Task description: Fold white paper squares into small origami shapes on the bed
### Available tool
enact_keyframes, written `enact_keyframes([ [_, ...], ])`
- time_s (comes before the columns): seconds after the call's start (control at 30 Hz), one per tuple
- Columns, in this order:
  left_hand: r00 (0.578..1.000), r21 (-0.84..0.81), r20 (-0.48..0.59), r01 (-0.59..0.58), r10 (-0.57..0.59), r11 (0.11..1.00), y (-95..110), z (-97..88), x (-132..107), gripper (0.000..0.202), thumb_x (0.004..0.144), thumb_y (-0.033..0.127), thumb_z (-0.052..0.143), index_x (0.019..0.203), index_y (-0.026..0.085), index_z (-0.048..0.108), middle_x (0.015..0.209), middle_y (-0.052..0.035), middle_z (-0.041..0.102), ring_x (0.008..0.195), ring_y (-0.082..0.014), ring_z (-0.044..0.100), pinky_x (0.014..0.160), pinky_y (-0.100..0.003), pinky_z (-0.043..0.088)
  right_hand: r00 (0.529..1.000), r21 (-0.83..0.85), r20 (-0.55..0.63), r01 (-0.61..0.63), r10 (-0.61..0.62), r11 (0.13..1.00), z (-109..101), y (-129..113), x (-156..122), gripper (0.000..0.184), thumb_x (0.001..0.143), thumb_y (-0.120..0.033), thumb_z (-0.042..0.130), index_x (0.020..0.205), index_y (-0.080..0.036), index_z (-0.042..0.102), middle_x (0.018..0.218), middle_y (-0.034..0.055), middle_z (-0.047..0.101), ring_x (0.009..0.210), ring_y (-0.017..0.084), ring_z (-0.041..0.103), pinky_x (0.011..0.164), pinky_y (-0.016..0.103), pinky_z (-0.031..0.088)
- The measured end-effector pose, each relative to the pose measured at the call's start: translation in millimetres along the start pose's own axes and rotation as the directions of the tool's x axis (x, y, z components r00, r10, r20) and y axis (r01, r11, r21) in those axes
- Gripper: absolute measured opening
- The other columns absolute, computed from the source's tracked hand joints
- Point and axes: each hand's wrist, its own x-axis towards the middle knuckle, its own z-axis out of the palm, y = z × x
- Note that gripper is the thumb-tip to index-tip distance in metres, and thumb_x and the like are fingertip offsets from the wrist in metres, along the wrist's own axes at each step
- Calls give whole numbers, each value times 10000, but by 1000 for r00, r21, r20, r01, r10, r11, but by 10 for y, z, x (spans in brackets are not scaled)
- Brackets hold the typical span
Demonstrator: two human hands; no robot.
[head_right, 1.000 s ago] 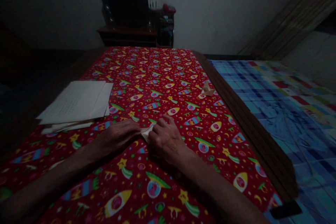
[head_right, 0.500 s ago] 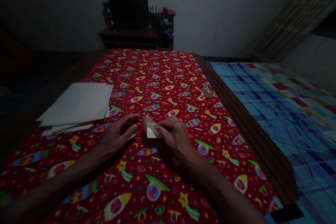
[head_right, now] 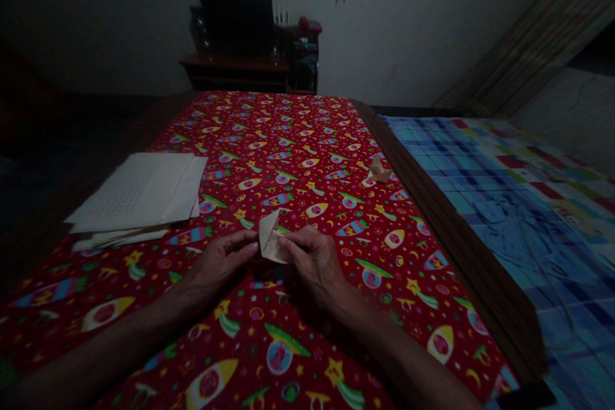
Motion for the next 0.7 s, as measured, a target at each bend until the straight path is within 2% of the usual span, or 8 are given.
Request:
enact_keyframes([
  [0.07, 1000, 6, -28, -5, 5, 1000, -4, -8, 5, 434, 683, 463, 695, 959, 130, 648, 892, -63, 706, 798, -198, 654, 742, -288, 506, 997, -52, 20, 70, -69, 996, -12, -16, -17, 193, 815, -284, 593, 715, -201, 735, 618, 11, 593, 601, 119, 510, 540, 226, 381],
  [0.17, 997, 12, -78, 6, -5, 1000, -1, -12, 1, 430, 660, 452, 716, 935, 129, 649, 867, -58, 706, 750, -185, 654, 703, -272, 509, 994, -94, 37, 105, -102, 990, -29, -35, -30, 264, 851, -294, 560, 659, -195, 712, 588, 5, 560, 589, 115, 484, 529, 224, 366],
  [0.3, 997, 9, -72, 16, -15, 1000, 11, -4, -14, 427, 654, 435, 723, 945, 129, 660, 901, -66, 708, 788, -200, 659, 713, -276, 510, 990, -129, 67, 130, -122, 983, -31, -44, -34, 263, 866, -303, 545, 698, -198, 717, 574, 3, 561, 585, 118, 483, 537, 229, 374],
  [0.47, 998, -30, -59, 36, -37, 999, 12, 2, -11, 423, 645, 418, 732, 940, 125, 660, 918, -66, 710, 808, -195, 657, 727, -266, 507, 985, -168, 82, 163, -151, 972, -16, -38, -51, 303, 880, -292, 525, 644, -198, 690, 601, 9, 583, 605, 123, 497, 557, 242, 385],
  [0.7, 996, -17, -83, 21, -22, 1000, 12, 7, -20, 394, 644, 422, 735, 910, 136, 673, 817, -55, 712, 730, -194, 656, 667, -274, 516, 973, -197, 119, 218, -198, 956, -17, -29, -69, 318, 892, -282, 509, 632, -191, 668, 626, 20, 607, 610, 127, 515, 573, 256, 404],
])
